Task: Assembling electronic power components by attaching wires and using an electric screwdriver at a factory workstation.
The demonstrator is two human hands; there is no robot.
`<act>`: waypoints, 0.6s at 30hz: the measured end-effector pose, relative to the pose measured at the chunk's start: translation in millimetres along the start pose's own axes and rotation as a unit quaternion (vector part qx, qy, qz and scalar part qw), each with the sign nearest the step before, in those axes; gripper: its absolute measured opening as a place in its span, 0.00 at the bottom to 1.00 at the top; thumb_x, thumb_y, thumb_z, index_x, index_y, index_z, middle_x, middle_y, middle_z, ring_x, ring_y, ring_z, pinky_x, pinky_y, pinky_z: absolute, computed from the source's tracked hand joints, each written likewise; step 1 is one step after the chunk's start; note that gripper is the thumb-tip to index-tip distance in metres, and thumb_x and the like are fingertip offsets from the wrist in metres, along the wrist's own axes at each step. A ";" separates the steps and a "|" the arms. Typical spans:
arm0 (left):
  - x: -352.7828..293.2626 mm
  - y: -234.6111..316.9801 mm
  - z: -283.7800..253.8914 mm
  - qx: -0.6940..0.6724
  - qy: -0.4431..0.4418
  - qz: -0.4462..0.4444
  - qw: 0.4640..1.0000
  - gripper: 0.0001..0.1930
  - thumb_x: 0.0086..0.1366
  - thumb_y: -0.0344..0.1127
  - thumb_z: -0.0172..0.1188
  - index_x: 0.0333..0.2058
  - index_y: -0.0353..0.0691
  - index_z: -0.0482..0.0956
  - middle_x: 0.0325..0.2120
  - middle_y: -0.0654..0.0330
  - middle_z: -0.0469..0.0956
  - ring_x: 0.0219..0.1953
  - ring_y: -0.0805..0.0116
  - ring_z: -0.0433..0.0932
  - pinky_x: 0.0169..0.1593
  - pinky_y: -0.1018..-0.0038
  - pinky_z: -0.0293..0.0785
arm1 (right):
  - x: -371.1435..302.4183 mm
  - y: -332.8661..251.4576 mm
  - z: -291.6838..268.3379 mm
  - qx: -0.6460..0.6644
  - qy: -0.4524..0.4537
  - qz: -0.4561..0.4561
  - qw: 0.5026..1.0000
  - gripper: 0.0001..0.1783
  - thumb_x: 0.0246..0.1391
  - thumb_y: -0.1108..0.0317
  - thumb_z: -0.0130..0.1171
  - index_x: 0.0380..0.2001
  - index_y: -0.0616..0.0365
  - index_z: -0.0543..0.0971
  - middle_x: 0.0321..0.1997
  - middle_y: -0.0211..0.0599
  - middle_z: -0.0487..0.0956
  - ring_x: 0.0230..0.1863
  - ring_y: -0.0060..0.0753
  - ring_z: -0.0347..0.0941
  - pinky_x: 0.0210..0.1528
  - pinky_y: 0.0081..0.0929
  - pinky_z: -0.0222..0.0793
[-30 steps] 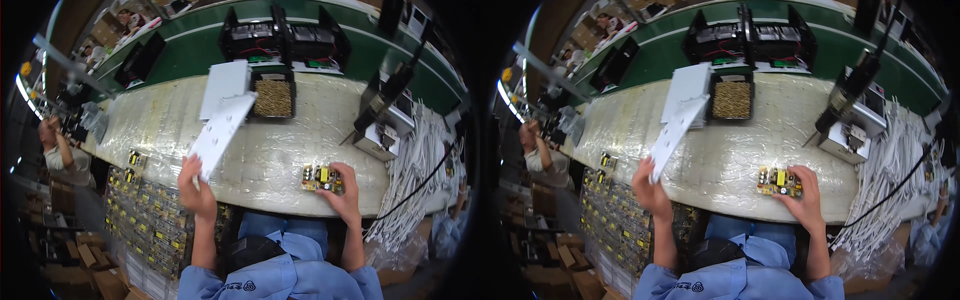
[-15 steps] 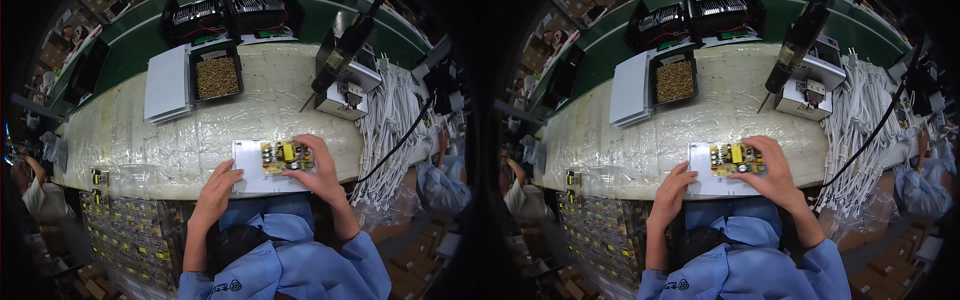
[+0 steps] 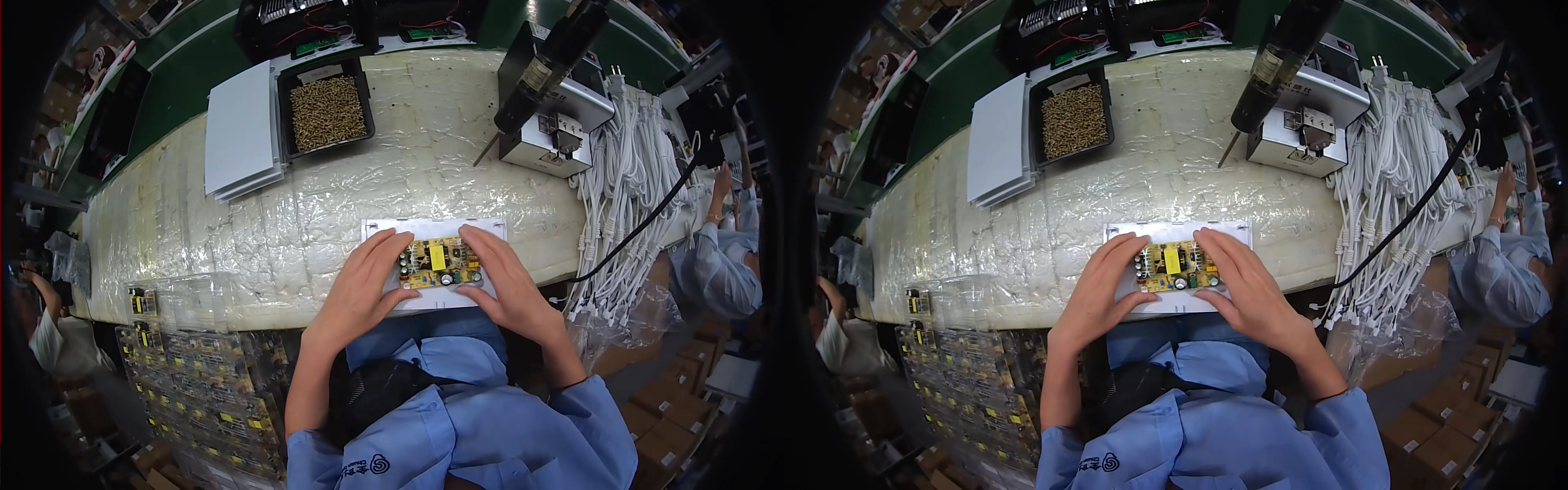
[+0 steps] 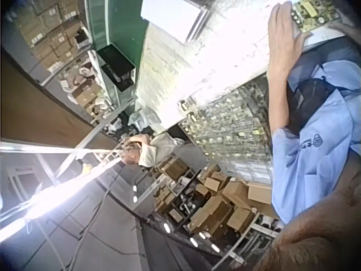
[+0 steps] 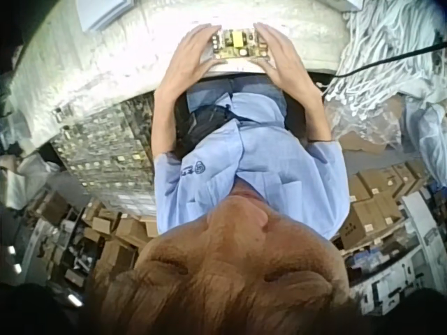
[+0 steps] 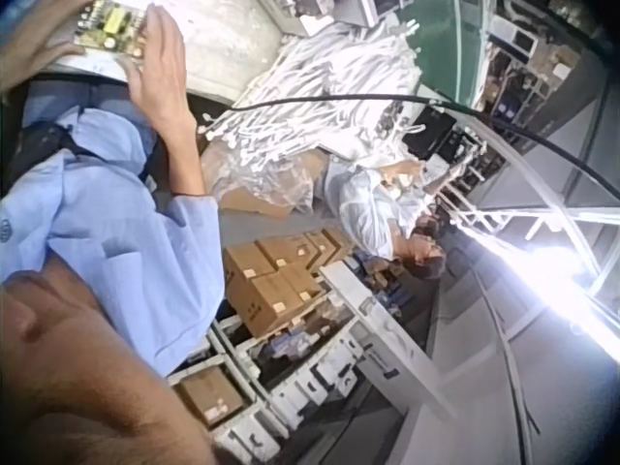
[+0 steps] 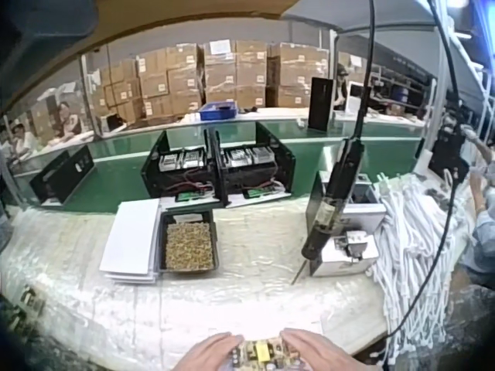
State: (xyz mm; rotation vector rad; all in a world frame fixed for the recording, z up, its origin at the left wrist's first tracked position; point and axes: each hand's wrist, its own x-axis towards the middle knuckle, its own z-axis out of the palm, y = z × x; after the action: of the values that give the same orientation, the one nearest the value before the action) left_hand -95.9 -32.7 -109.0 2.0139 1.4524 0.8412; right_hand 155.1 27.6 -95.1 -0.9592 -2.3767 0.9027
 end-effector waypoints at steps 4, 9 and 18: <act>6.9 -5.7 6.9 -0.023 0.002 0.017 1.000 0.39 0.52 0.33 0.72 0.62 0.37 0.65 0.59 0.50 0.69 0.62 0.48 0.66 0.63 0.60 0.63 | -2.0 16.1 1.0 0.028 -0.008 -0.012 0.999 0.42 0.47 0.72 0.69 0.65 0.61 0.63 0.66 0.50 0.65 0.66 0.53 0.62 0.67 0.41 0.59; 13.2 -8.0 11.0 -0.023 -0.011 -0.001 1.000 0.38 0.55 0.35 0.69 0.63 0.36 0.64 0.59 0.53 0.69 0.61 0.50 0.65 0.63 0.61 0.62 | -0.4 22.2 -4.3 -0.012 0.027 -0.040 0.999 0.42 0.45 0.72 0.70 0.64 0.61 0.65 0.63 0.49 0.68 0.65 0.52 0.64 0.66 0.41 0.60; 14.5 -7.6 13.5 -0.020 0.001 0.014 1.000 0.39 0.54 0.35 0.70 0.64 0.36 0.63 0.59 0.52 0.69 0.61 0.49 0.64 0.63 0.60 0.62 | 0.8 27.6 -4.8 -0.020 0.019 -0.041 0.999 0.41 0.45 0.70 0.70 0.64 0.61 0.66 0.62 0.47 0.70 0.64 0.52 0.64 0.66 0.42 0.60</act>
State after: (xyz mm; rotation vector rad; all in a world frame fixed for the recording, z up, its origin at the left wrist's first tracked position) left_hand -87.4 -17.3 -120.8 2.0096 1.4006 0.8771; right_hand 169.9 45.4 -110.9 -0.8803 -2.3904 0.8024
